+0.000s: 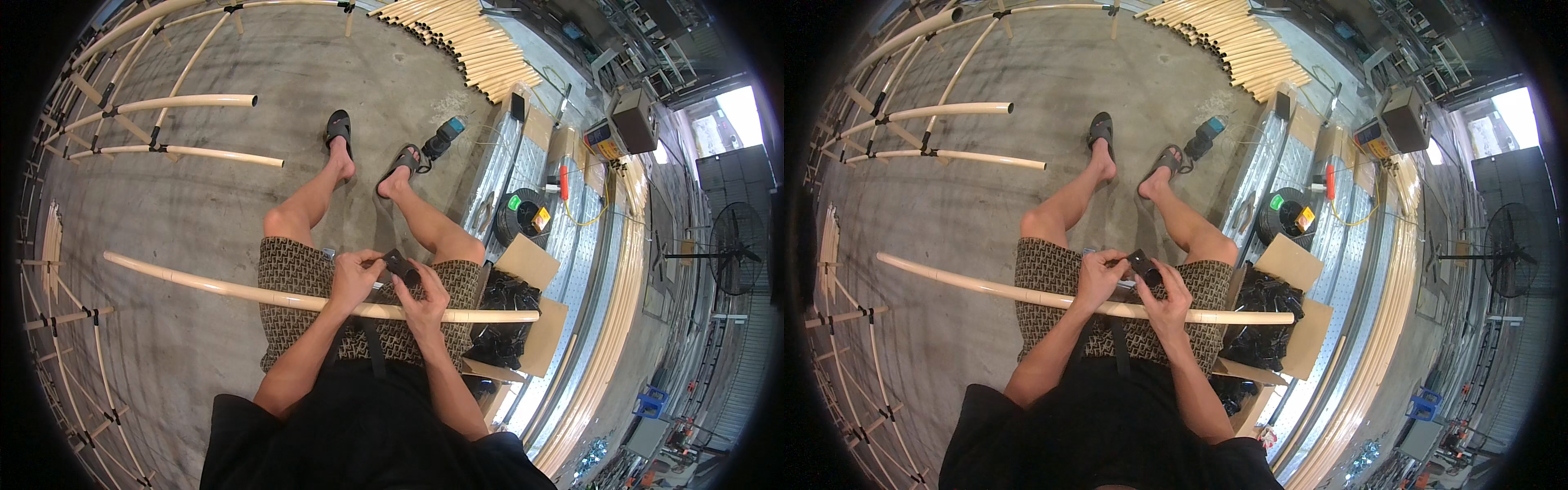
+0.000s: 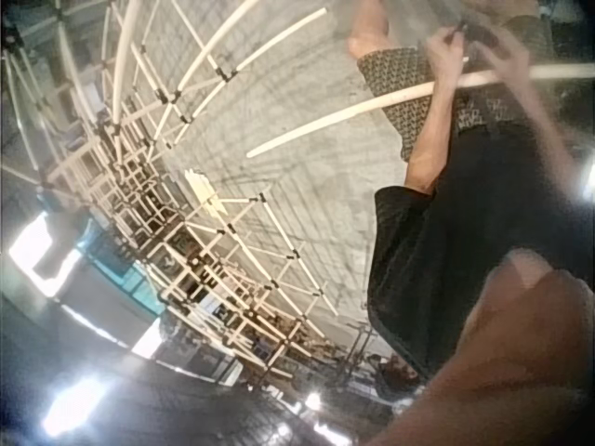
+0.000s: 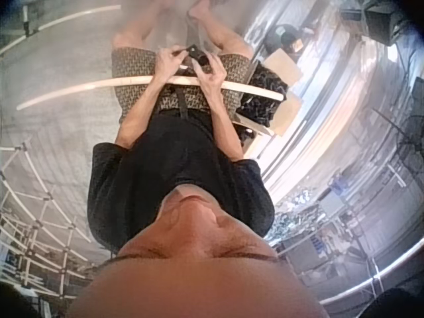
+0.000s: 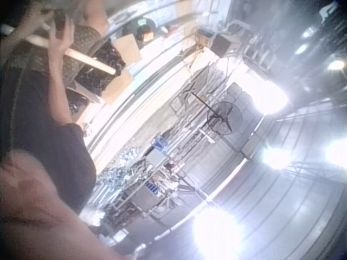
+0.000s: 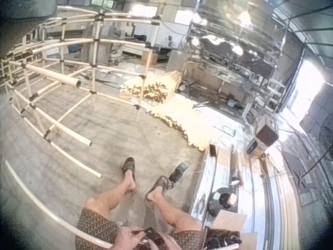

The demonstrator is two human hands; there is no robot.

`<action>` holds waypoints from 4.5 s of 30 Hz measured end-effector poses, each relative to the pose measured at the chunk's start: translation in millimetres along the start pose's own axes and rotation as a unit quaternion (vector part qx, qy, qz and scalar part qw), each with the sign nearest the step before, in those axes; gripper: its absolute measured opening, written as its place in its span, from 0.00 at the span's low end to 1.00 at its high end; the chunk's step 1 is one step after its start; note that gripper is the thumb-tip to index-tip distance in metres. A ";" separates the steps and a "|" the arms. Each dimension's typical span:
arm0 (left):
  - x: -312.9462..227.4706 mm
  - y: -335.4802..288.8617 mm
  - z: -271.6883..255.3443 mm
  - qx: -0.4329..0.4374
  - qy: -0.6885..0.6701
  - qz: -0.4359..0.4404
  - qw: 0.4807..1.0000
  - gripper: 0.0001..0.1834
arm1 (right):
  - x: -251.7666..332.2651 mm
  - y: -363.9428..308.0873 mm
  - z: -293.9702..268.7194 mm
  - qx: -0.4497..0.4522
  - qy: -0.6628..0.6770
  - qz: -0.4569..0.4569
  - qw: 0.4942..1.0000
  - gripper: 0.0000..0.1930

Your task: The person attaches plastic connectors to wooden poles and fits them into a large grid structure on the floor.

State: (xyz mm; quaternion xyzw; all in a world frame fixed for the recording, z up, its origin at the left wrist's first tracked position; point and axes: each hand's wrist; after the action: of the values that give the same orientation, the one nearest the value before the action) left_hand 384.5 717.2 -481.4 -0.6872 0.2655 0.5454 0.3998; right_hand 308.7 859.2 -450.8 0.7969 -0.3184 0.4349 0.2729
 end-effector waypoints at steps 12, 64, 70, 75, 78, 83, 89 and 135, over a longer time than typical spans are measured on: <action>2.4 -2.7 2.2 0.021 0.019 0.011 1.000 0.13 | -2.0 -1.9 1.3 -0.027 0.016 0.012 0.999 0.15; -34.5 -13.9 -3.6 0.247 0.018 0.038 0.968 0.19 | -8.6 0.2 -74.8 -0.181 -0.061 0.053 0.980 0.14; -59.4 -21.3 -1.2 0.460 0.219 0.031 0.860 0.26 | -39.4 -45.4 -246.5 -0.310 -0.196 0.112 0.923 0.16; -52.0 -30.7 9.0 0.420 0.255 0.064 0.869 0.23 | -44.5 -98.0 -298.4 -0.311 -0.277 0.179 0.891 0.13; -48.3 -33.4 10.6 0.389 0.258 0.091 0.879 0.22 | -54.4 -114.0 -294.1 -0.289 -0.262 0.265 0.882 0.13; -50.5 -33.9 7.7 0.376 0.229 0.067 0.896 0.21 | -72.3 -126.8 -273.7 -0.286 -0.219 0.297 0.884 0.11; -43.2 -34.8 9.3 0.347 0.239 0.083 0.903 0.21 | -61.6 -110.6 -265.0 -0.294 -0.179 0.276 0.898 0.12; -34.0 -25.5 107.7 0.290 0.242 0.220 0.900 0.16 | -129.3 -62.7 -333.9 -0.258 -0.158 0.220 0.927 0.18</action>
State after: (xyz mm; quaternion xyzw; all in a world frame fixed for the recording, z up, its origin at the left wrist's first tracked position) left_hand 338.1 818.9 -451.2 -0.5758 0.6445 0.3356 0.3748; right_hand 127.8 1172.5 -414.9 0.6670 -0.6262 0.2553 0.3127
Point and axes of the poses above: each hand's wrist, its own y-axis towards the middle knuckle, its own z-axis out of the palm, x = y × z, and after that the axes turned 7 degrees about x, right-handed
